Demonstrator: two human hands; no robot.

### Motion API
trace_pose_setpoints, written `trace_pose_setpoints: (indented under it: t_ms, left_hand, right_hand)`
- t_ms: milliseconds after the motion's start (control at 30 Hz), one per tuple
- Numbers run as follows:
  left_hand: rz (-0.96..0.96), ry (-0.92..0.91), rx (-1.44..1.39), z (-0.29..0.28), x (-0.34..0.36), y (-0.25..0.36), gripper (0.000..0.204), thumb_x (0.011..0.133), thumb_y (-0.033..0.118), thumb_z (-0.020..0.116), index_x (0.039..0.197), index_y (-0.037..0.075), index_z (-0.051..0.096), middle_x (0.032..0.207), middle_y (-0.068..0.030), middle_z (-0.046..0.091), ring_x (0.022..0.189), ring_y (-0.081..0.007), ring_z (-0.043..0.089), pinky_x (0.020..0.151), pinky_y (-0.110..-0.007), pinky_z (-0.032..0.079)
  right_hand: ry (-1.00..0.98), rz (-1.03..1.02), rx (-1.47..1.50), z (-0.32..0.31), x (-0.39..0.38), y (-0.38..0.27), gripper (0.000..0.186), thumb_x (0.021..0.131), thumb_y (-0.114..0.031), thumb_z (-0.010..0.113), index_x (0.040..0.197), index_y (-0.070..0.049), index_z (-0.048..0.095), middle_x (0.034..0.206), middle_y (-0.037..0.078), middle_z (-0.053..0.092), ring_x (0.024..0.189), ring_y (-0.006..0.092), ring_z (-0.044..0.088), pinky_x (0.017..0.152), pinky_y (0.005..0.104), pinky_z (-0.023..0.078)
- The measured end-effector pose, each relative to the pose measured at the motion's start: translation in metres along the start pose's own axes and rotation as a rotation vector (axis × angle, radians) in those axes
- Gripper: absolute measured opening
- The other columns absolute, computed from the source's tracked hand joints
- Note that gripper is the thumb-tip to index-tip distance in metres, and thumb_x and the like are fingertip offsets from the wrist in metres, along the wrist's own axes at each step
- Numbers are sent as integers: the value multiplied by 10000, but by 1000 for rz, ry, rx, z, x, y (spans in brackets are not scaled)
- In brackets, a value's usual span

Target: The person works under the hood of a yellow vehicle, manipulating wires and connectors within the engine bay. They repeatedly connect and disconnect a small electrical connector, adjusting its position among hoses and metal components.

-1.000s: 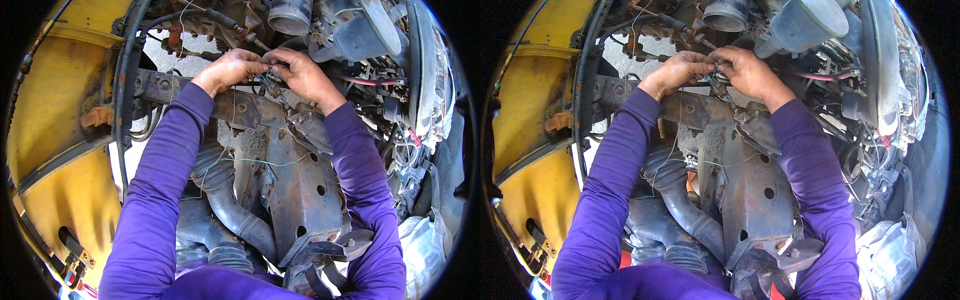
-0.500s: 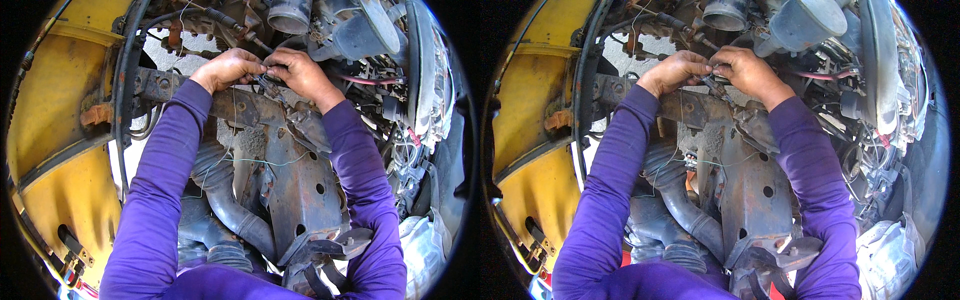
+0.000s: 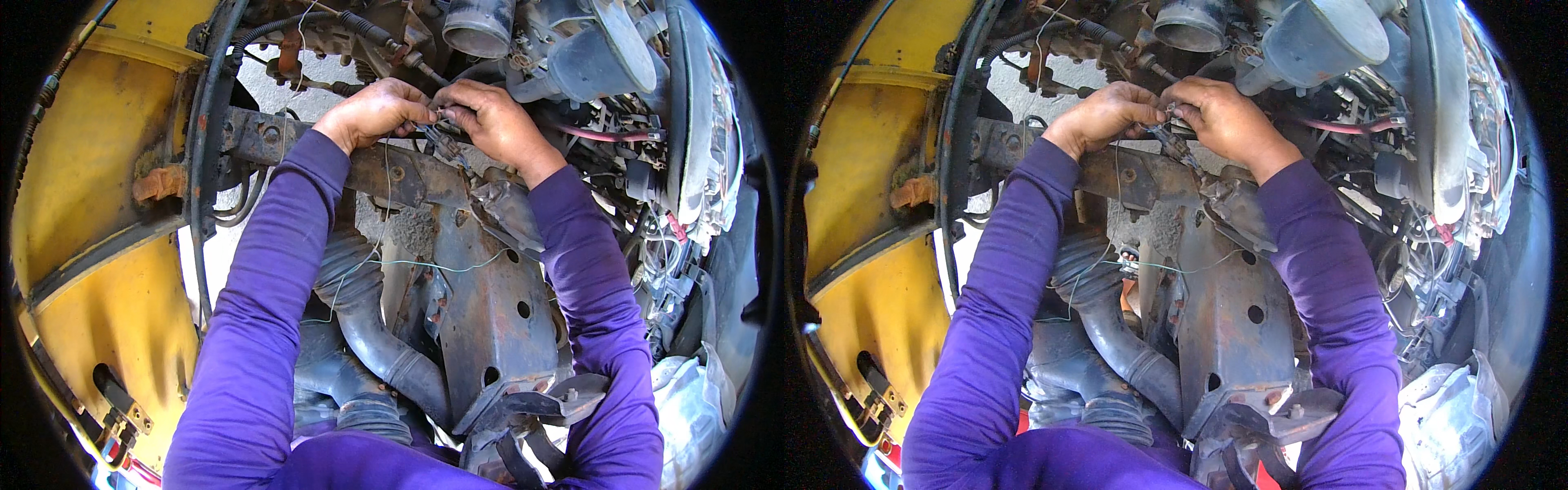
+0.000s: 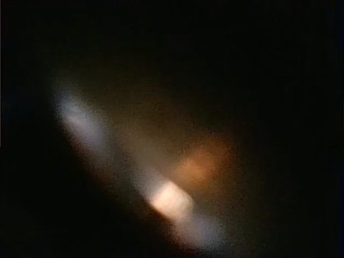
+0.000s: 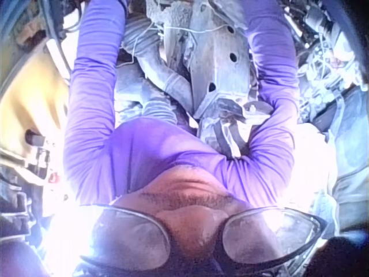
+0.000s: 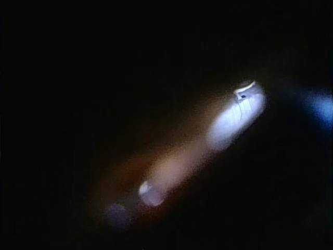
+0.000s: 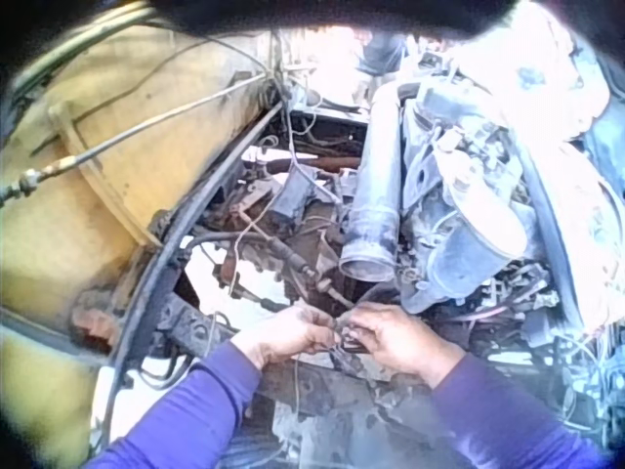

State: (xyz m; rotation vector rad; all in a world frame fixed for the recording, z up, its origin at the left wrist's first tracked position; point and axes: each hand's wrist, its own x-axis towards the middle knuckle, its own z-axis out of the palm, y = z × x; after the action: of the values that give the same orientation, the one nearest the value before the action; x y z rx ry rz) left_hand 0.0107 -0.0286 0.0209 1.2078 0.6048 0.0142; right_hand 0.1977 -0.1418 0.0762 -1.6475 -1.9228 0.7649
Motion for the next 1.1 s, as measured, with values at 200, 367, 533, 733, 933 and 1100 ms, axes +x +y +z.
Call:
trace_pose_setpoints:
  t_ms: [200, 367, 533, 733, 933, 1100]
  left_hand:
    - [-20, 28, -20, 1, -2, 2, 199, 864, 187, 772, 935, 2, 755, 788, -12, 686, 688, -94, 560, 618, -265, 443]
    - [9, 112, 88, 3, -5, 6, 229, 828, 189, 788, 943, -9, 773, 795, -28, 713, 688, -104, 588, 632, -278, 470]
    - [165, 219, 295, 11, 0, -1, 288, 820, 209, 787, 994, -20, 768, 800, -27, 714, 722, -114, 611, 685, -279, 496]
    - [123, 181, 268, 10, -4, 2, 319, 845, 209, 752, 1041, -43, 757, 911, -65, 757, 841, -147, 662, 797, -295, 513]
    - [99, 173, 249, 10, -3, 2, 292, 852, 229, 758, 1027, -4, 775, 881, -64, 752, 798, -129, 637, 761, -303, 502]
    - [88, 139, 230, 8, -4, 1, 322, 876, 240, 738, 1071, -16, 756, 874, -41, 721, 798, -120, 610, 739, -294, 477]
  right_hand:
    - [-34, -45, -89, -2, 0, 0, 191, 900, -20, 676, 1091, -27, 678, 1039, 135, 675, 964, 364, 671, 838, 431, 562]
    - [-1, -30, -189, 4, 3, 1, 211, 881, -133, 695, 1044, -1, 671, 990, 164, 668, 921, 401, 654, 829, 463, 550]
    - [-27, 476, -40, 15, 13, 0, 370, 891, -312, 626, 1006, 35, 686, 924, 242, 701, 874, 445, 668, 822, 476, 536]
    - [-35, 541, 49, 4, 7, 7, 395, 966, -313, 548, 1053, 44, 694, 1001, 266, 716, 952, 438, 677, 853, 451, 530]
    - [48, 109, -122, 3, -7, 5, 260, 935, -65, 633, 1194, -80, 643, 1141, 142, 646, 1043, 394, 654, 862, 467, 547]
    - [-13, 62, -161, -2, -5, -1, 256, 926, -98, 675, 1180, -85, 647, 1105, 109, 641, 1014, 373, 661, 841, 456, 551]
